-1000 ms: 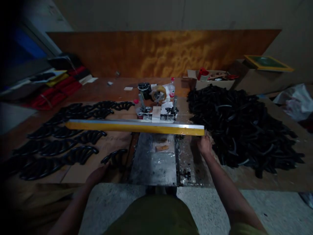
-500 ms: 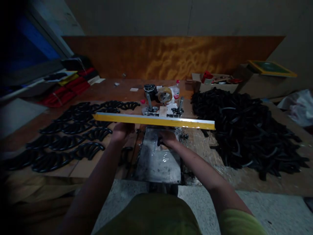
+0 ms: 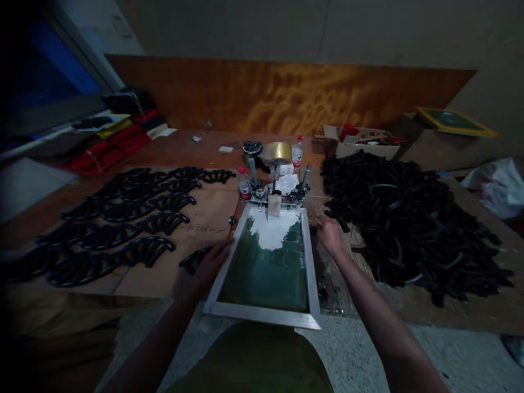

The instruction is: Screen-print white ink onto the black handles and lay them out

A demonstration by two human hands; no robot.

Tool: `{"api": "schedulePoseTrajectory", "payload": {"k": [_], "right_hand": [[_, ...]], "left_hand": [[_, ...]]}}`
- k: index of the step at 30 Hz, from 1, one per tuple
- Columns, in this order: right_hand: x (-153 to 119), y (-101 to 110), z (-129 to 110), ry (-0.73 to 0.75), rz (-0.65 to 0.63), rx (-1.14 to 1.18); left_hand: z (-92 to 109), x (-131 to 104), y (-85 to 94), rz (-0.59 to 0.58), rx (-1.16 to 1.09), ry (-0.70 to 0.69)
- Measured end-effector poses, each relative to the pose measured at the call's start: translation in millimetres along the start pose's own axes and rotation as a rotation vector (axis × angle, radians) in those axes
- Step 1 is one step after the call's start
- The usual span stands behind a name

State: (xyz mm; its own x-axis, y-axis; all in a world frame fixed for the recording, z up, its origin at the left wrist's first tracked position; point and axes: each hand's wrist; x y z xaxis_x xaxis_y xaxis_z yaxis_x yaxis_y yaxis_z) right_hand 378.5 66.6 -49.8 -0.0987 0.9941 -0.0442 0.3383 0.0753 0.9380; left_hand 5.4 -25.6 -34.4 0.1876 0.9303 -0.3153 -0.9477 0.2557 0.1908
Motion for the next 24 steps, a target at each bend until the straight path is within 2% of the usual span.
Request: {"api": "schedulePoseTrajectory", "payload": {"k": [2,4,6,9,12,16,18,20,22,24], "right_hand": [[19.1,8.4,-21.8,0.146,0.113,-0.004],[39.1,13.1,-57.2,0.311,0.107,-0.059],[54.2,15.2,-92.9,0.360,-0.002,-0.168],[57.3,12.4,-125.7,0.287,-0.215,-0.285],[34.0,1.9,-129.0,0.282,-0.369,-0.336],[-7.8,-6.8,-113.5,0.564,-0.389,-0.375],[-16.0,-4.3,-107.4,0.685,-0.433,-0.338],[-13.5,-1.3,-105.1,0.717,-0.463,-0.258],[-7.5,-3.0,-105.4,0.669,-0.404,-0.179],[-6.9,-11.0,-105.0,0.625,-0.287,-0.152]], "left_hand": [[-18.4,4.6,-8.1,0.002,-0.020,0.014],[-31.6,12.0,-13.7,0.001,0.002,0.007],[-40.6,18.6,-15.5,-0.014,0.035,-0.002],[-50.6,24.3,-14.2,-0.027,0.051,-0.016],[-58.6,26.4,-13.6,-0.027,0.030,-0.014],[-62.9,26.8,-15.4,-0.005,0.028,-0.009],[-61.3,26.4,-15.8,0.000,0.024,-0.011],[-57.3,25.2,-15.6,0.000,0.017,-0.018],[-51.9,23.2,-14.8,-0.011,0.015,-0.018],[-46.0,20.4,-14.1,-0.018,0.011,-0.010]]}}
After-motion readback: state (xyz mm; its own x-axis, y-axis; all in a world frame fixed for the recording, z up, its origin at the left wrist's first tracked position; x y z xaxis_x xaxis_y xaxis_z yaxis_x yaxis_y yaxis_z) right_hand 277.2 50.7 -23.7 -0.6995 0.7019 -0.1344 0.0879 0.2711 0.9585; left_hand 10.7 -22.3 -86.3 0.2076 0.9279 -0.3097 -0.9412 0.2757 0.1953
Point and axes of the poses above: each hand's wrist, its own x-axis towards the middle knuckle, its own y-axis out of the back of the hand, z = x × y, and after that the axes turned 14 degrees about -z, right-handed
